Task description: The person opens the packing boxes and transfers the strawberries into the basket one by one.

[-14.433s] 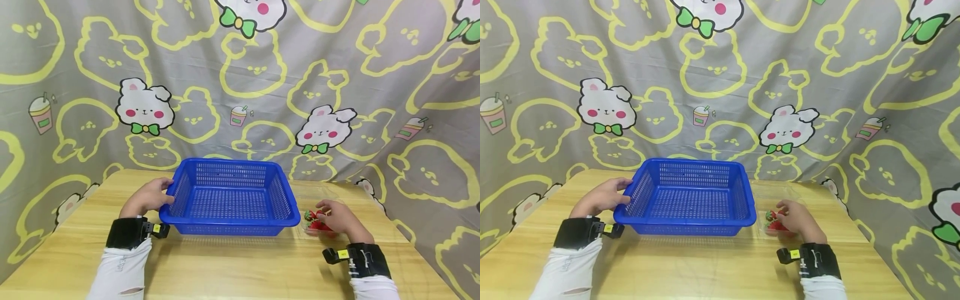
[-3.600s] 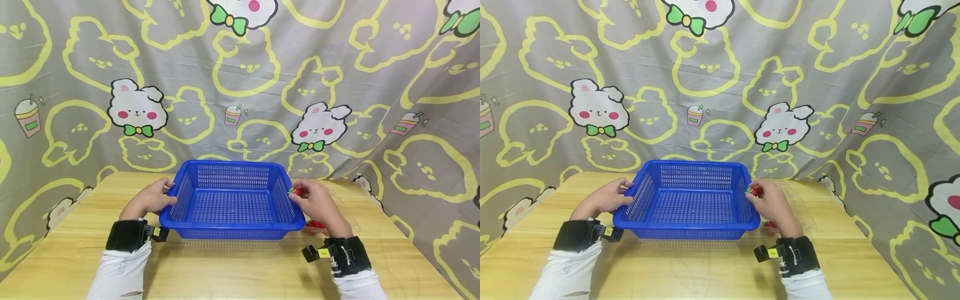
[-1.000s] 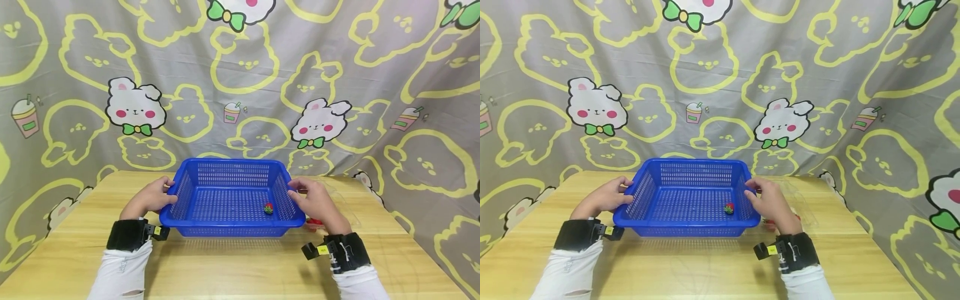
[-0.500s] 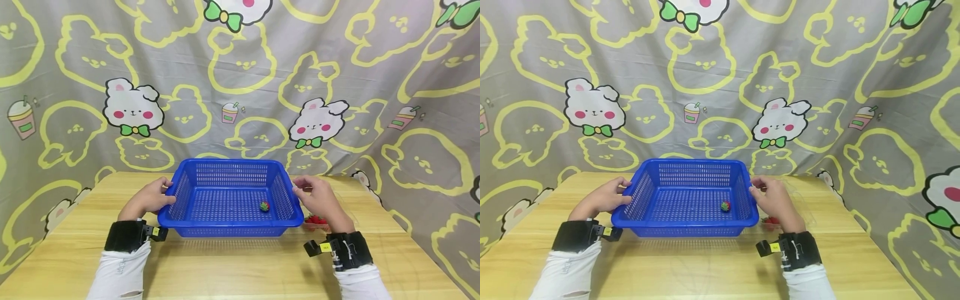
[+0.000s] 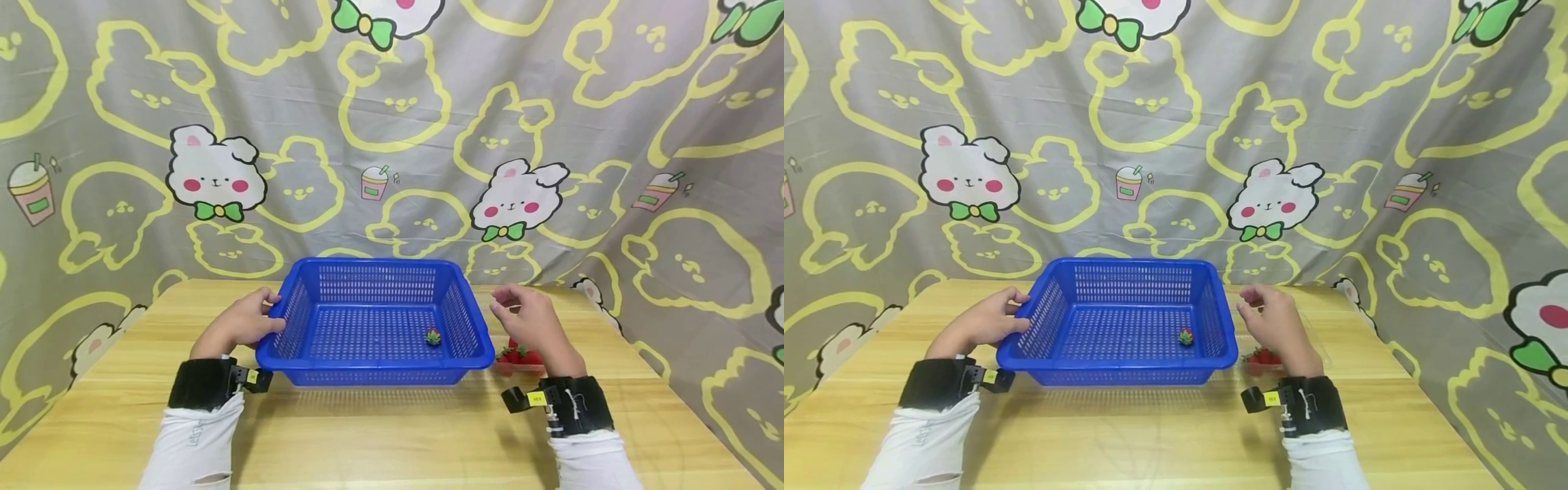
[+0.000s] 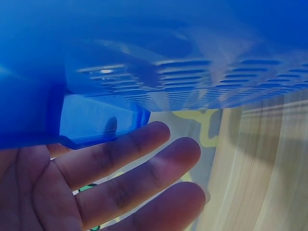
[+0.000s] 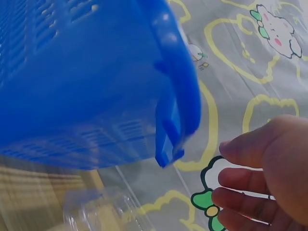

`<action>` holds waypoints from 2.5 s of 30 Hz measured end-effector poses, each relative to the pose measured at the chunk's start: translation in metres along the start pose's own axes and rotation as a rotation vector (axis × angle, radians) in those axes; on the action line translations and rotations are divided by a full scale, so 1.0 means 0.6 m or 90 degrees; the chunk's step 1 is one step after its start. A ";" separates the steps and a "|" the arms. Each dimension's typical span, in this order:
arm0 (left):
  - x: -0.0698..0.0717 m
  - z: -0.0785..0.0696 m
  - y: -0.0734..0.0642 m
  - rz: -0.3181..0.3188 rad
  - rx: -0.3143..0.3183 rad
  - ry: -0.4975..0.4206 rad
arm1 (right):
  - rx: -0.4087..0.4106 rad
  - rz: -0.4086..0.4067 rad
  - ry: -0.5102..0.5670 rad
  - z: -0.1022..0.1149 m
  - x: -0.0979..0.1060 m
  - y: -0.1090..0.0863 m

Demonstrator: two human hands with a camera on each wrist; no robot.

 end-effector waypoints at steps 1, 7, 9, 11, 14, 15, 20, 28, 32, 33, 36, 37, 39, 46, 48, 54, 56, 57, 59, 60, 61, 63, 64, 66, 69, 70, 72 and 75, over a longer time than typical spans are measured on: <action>0.000 0.000 0.000 0.000 0.000 0.001 | -0.002 -0.001 -0.001 -0.002 0.000 0.000; 0.000 0.001 0.000 -0.002 0.004 0.006 | -0.038 0.006 -0.018 -0.022 0.001 -0.002; 0.001 0.001 0.000 -0.001 0.004 0.007 | -0.053 0.008 -0.022 -0.030 0.002 -0.001; 0.001 0.002 0.000 -0.001 0.005 0.006 | -0.062 0.010 -0.027 -0.037 0.002 -0.001; 0.000 0.003 0.000 0.001 0.006 0.003 | -0.072 0.009 -0.039 -0.048 0.002 -0.001; -0.001 0.003 0.000 0.000 0.008 0.002 | -0.074 0.008 -0.042 -0.052 0.002 -0.001; -0.001 0.005 0.002 0.000 0.009 0.001 | -0.101 0.004 -0.057 -0.075 0.000 -0.002; -0.002 0.005 0.003 -0.002 0.012 0.009 | -0.134 0.022 -0.072 -0.103 -0.005 -0.002; -0.001 0.002 0.000 -0.002 0.009 0.003 | -0.146 0.033 -0.076 -0.111 -0.008 -0.003; -0.001 0.001 -0.001 -0.001 0.008 0.002 | -0.151 0.037 -0.076 -0.114 -0.009 -0.004; 0.000 0.000 -0.001 0.000 0.006 0.004 | -0.169 0.048 -0.074 -0.123 -0.012 -0.008; 0.000 0.000 -0.001 0.000 0.006 0.003 | -0.176 0.052 -0.074 -0.126 -0.014 -0.009; 0.000 0.000 0.000 0.000 0.007 0.002 | -0.186 0.056 -0.073 -0.131 -0.015 -0.011; -0.001 0.004 0.000 -0.004 0.010 0.005 | -0.211 0.065 -0.074 -0.146 -0.019 -0.014; -0.001 0.005 0.000 -0.004 0.012 0.004 | -0.221 0.071 -0.077 -0.150 -0.021 -0.015; -0.001 0.004 0.000 -0.004 0.014 -0.003 | -0.211 0.090 -0.111 -0.156 -0.026 -0.015; -0.002 0.004 0.001 -0.004 0.014 0.000 | -0.213 0.092 -0.118 -0.159 -0.029 -0.015; -0.002 0.005 0.001 -0.005 0.016 0.000 | -0.217 0.093 -0.120 -0.160 -0.030 -0.015; -0.003 0.006 0.002 -0.008 0.020 0.001 | -0.225 0.094 -0.123 -0.164 -0.033 -0.016; -0.003 0.007 0.001 -0.008 0.021 0.002 | -0.231 0.096 -0.124 -0.166 -0.034 -0.016; -0.003 0.007 0.002 -0.008 0.020 0.003 | -0.239 0.099 -0.125 -0.169 -0.036 -0.017; -0.004 0.007 0.002 -0.008 0.021 0.002 | -0.245 0.105 -0.129 -0.172 -0.038 -0.018; -0.004 0.007 0.002 -0.007 0.021 0.001 | -0.246 0.110 -0.132 -0.173 -0.039 -0.018; -0.005 0.007 0.002 -0.007 0.022 0.000 | -0.245 0.120 -0.141 -0.175 -0.042 -0.019; -0.005 0.007 0.002 -0.005 0.022 -0.001 | -0.251 0.133 -0.145 -0.178 -0.045 -0.020; -0.005 0.007 0.002 -0.004 0.022 -0.001 | -0.252 0.137 -0.146 -0.179 -0.047 -0.021; -0.004 0.006 0.002 -0.003 0.019 0.000 | -0.261 0.149 -0.143 -0.181 -0.050 -0.023; -0.004 0.005 0.003 -0.002 0.018 0.000 | -0.264 0.163 -0.143 -0.183 -0.054 -0.024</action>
Point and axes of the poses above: each hand's wrist, its own y-axis towards the middle knuckle, its own x-axis out of the back of the hand, z = x × y, the point moved 9 cm from there along y, towards the middle knuckle, and after that the axes turned 10 degrees about y, right-handed, at the moved point
